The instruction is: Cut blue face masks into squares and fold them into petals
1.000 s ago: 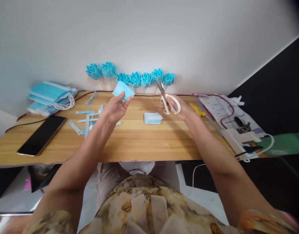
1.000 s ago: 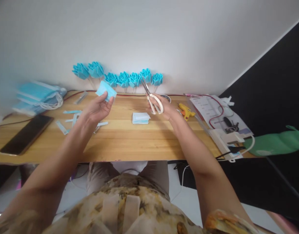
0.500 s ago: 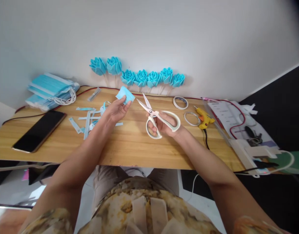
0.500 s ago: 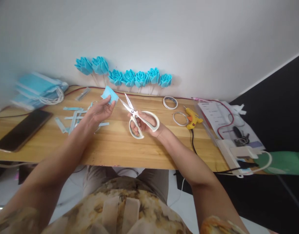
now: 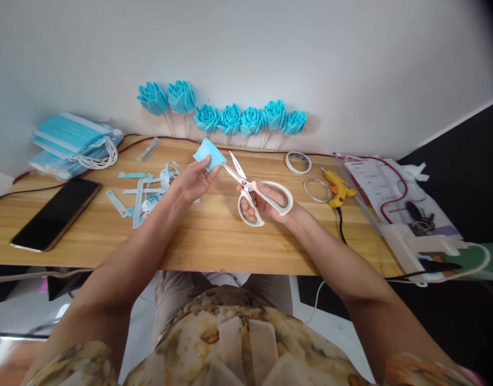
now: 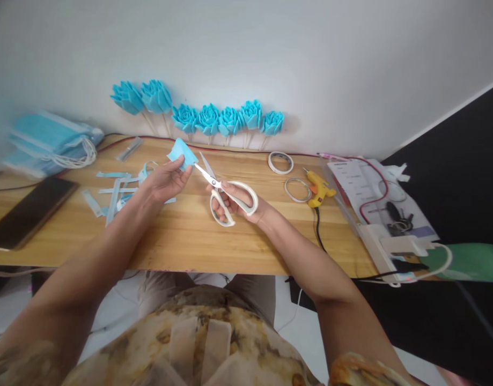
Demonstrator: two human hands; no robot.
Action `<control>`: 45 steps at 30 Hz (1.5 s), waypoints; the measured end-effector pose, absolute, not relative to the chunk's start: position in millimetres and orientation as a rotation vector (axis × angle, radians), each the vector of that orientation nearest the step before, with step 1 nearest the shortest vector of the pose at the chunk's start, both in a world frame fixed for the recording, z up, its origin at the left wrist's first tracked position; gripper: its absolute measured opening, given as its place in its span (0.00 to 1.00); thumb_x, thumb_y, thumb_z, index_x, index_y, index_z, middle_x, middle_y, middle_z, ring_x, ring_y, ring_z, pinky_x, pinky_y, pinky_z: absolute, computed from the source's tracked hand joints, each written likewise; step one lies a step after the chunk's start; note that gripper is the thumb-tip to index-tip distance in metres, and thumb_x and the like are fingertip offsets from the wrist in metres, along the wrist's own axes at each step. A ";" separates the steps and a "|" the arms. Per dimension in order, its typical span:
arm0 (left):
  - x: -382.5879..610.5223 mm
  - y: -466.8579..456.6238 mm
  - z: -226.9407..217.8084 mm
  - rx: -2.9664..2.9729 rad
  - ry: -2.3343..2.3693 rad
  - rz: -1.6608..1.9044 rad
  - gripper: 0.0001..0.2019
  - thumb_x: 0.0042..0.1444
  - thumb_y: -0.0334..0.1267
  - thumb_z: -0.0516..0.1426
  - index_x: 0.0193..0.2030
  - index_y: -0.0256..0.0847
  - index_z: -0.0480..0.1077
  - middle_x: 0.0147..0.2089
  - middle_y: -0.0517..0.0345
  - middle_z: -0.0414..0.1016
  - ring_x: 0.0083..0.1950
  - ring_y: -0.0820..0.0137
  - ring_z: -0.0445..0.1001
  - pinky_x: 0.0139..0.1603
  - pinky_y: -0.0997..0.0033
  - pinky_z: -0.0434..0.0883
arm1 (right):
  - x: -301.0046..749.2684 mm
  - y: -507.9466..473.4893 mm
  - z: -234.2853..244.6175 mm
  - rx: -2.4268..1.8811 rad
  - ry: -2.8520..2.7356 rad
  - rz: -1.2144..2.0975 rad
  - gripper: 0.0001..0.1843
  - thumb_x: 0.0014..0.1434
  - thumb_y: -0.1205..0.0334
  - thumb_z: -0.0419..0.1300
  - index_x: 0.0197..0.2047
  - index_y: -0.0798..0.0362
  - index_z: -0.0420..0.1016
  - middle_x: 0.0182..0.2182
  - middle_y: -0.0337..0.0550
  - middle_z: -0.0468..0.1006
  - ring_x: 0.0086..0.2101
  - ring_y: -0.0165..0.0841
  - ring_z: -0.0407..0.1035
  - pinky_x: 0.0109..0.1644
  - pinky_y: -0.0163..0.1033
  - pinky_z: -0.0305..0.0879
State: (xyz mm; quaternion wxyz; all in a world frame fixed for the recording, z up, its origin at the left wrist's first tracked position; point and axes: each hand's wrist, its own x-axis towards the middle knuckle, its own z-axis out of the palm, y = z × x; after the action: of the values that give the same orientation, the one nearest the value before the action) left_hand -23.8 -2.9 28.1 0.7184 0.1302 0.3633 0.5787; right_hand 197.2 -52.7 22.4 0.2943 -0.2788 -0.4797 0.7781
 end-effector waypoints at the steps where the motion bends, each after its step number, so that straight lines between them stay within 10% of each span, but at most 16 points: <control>1: -22.6 -4.0 29.1 0.287 0.803 1.273 0.14 0.67 0.23 0.56 0.30 0.38 0.72 0.28 0.62 0.79 0.31 0.79 0.80 0.40 0.84 0.80 | 197.0 -52.8 22.5 -0.752 -1.270 2.066 0.33 0.54 0.34 0.68 0.48 0.54 0.73 0.26 0.40 0.80 0.23 0.32 0.73 0.24 0.37 0.71; 20: -4.2 -19.5 21.0 0.444 0.773 1.192 0.11 0.64 0.24 0.59 0.31 0.36 0.76 0.31 0.59 0.81 0.32 0.77 0.80 0.41 0.79 0.80 | 188.7 -52.4 10.4 -0.652 -1.217 1.966 0.27 0.59 0.39 0.66 0.48 0.53 0.72 0.32 0.41 0.80 0.28 0.30 0.73 0.31 0.37 0.75; 45: -7.6 -17.7 20.9 0.490 0.766 1.217 0.10 0.65 0.23 0.57 0.33 0.35 0.76 0.31 0.59 0.81 0.31 0.78 0.79 0.39 0.80 0.79 | 176.5 -64.1 13.7 -0.708 -0.998 1.954 0.25 0.62 0.38 0.63 0.46 0.54 0.73 0.23 0.35 0.70 0.19 0.24 0.57 0.18 0.31 0.56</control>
State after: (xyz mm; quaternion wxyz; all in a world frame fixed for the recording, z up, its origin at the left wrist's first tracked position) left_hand -7.6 -17.7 20.9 0.7250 0.2220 0.3472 0.5518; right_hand 176.5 -64.1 13.7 0.4059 -0.2807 -0.3955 0.7746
